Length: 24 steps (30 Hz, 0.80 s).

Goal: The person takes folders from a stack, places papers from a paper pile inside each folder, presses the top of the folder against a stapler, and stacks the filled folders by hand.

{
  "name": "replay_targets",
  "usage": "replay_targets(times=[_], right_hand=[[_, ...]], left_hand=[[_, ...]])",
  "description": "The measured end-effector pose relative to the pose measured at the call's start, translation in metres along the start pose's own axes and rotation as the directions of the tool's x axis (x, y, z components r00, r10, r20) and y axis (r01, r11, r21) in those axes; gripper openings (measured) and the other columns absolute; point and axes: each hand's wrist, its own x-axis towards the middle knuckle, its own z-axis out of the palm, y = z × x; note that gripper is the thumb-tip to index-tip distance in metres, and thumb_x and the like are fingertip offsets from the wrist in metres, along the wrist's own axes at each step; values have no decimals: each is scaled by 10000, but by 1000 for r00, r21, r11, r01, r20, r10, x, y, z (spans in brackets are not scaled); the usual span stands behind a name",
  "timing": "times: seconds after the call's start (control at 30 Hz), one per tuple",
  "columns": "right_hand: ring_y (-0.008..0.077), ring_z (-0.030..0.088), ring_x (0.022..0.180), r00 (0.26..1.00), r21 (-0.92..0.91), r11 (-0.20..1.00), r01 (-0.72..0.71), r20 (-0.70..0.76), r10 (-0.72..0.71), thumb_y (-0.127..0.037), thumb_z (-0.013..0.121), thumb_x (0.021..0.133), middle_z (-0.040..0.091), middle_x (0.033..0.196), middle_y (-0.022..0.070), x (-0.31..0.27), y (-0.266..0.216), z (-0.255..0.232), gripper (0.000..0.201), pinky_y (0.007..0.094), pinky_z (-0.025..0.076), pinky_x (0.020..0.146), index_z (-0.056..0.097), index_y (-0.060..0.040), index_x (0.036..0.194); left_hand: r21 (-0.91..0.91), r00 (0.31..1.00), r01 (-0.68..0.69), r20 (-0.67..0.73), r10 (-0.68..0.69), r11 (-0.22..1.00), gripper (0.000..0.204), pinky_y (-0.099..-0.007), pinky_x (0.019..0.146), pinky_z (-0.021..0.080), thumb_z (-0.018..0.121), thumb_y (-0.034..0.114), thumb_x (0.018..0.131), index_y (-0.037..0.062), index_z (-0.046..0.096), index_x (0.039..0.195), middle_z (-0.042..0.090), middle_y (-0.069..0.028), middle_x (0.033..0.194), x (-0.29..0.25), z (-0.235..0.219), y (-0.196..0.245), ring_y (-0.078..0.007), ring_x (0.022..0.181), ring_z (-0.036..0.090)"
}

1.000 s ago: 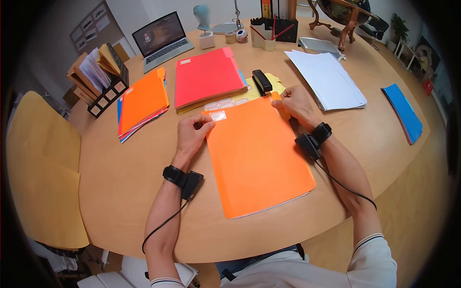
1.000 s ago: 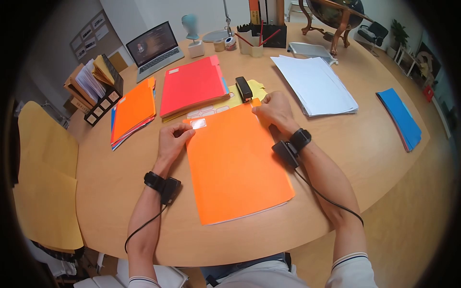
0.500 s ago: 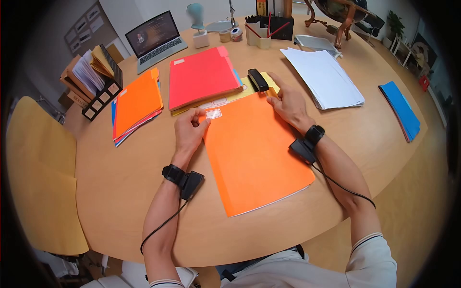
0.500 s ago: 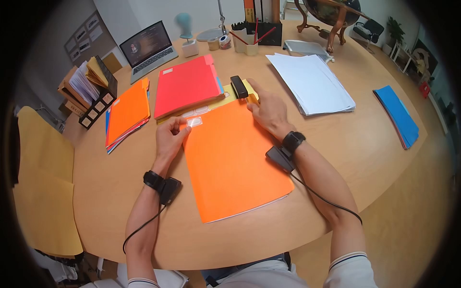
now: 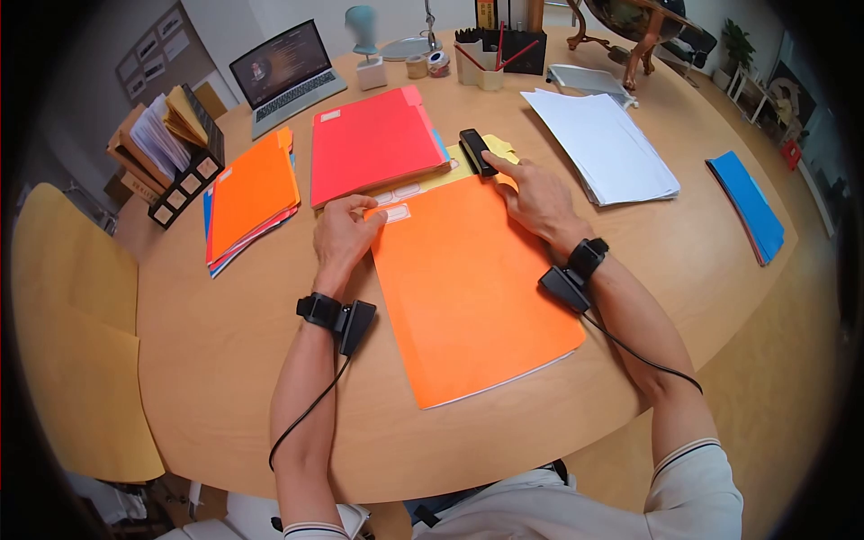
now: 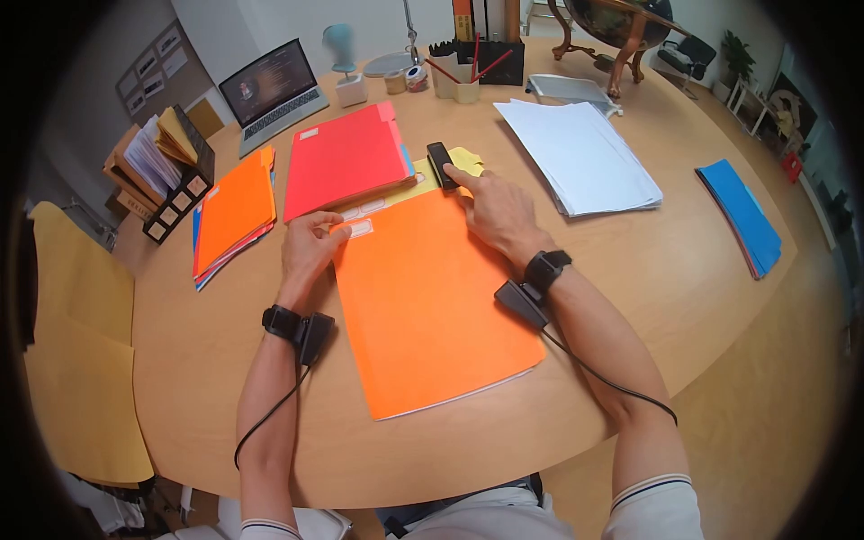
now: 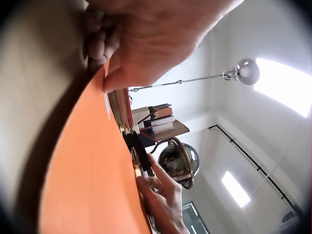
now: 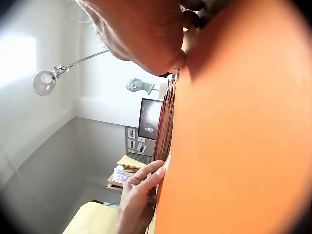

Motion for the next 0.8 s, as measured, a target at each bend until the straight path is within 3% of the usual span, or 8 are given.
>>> replay_targets(times=[0.3, 0.37, 0.5, 0.6, 0.63, 0.7, 0.77, 0.8], right_hand=[[388, 681, 839, 997, 82, 995, -59, -51, 63, -241, 707, 887, 705, 957, 182, -1, -1, -1, 593, 490, 524, 714, 539, -253, 1456], [360, 688, 834, 977, 218, 953, -212, 45, 207, -290, 756, 845, 705, 904, 163, 1, 3, -3, 694, 466, 524, 723, 502, -152, 1475], [331, 689, 810, 974, 232, 946, -228, 53, 222, -313, 784, 809, 706, 862, 141, 2, 9, -1, 715, 453, 520, 721, 532, -49, 1423], [289, 685, 796, 970, 287, 927, -242, 62, 235, -309, 802, 786, 699, 841, 118, 3, 14, -2, 610, 422, 514, 722, 637, 23, 1270], [241, 662, 741, 969, 406, 879, -248, 112, 221, -290, 806, 783, 691, 813, 98, 3, 21, -2, 507, 386, 498, 672, 682, 29, 1157], [192, 639, 686, 967, 522, 814, -254, 159, 199, -272, 810, 780, 684, 785, 78, 4, 25, -14, 412, 350, 481, 621, 727, 34, 1043], [92, 541, 574, 859, 652, 570, -499, 459, 226, -247, 824, 774, 654, 728, 29, 4, 17, -37, 300, 267, 396, 521, 746, 12, 903], [58, 459, 501, 843, 637, 568, -520, 489, 224, -218, 841, 756, 629, 673, -2, 5, 17, -38, 253, 236, 321, 468, 747, -12, 871]], left_hand=[[6, 998, -12, -55, 12, 1000, 181, -298, 572, 418, 825, 258, 762, 110, 744, 827, 557, 58, 627, 6, 5, -1, -75, 592, 527], [-6, 999, 13, -42, -14, 1000, 179, -294, 567, 414, 829, 254, 756, 113, 745, 827, 553, 60, 624, 7, 5, -3, -70, 587, 522], [-51, 999, 47, 25, -45, 998, 139, -263, 555, 407, 814, 177, 774, 73, 736, 824, 585, 47, 642, 8, 1, 0, -59, 586, 527], [-297, 993, 11, 118, 26, 955, 106, -239, 549, 403, 791, 97, 802, 16, 723, 810, 625, 19, 667, 19, 8, -23, -57, 593, 546], [-297, 993, 7, 114, 29, 955, 106, -239, 549, 403, 791, 97, 802, 16, 723, 810, 625, 19, 667, 14, 1, -17, -57, 593, 546], [-622, 962, 192, 270, -21, 760, 103, -231, 556, 410, 779, 53, 818, -17, 708, 790, 645, -6, 684, -4, -19, -1, -59, 605, 567], [-613, 952, 147, 301, 58, 776, 117, -227, 556, 408, 793, 66, 810, -11, 709, 783, 642, -2, 672, -8, -20, -12, -55, 602, 566], [-612, 933, 100, 332, 140, 784, 131, -224, 556, 405, 807, 80, 803, -5, 710, 776, 639, 2, 661, -9, -21, -17, -50, 600, 564]])
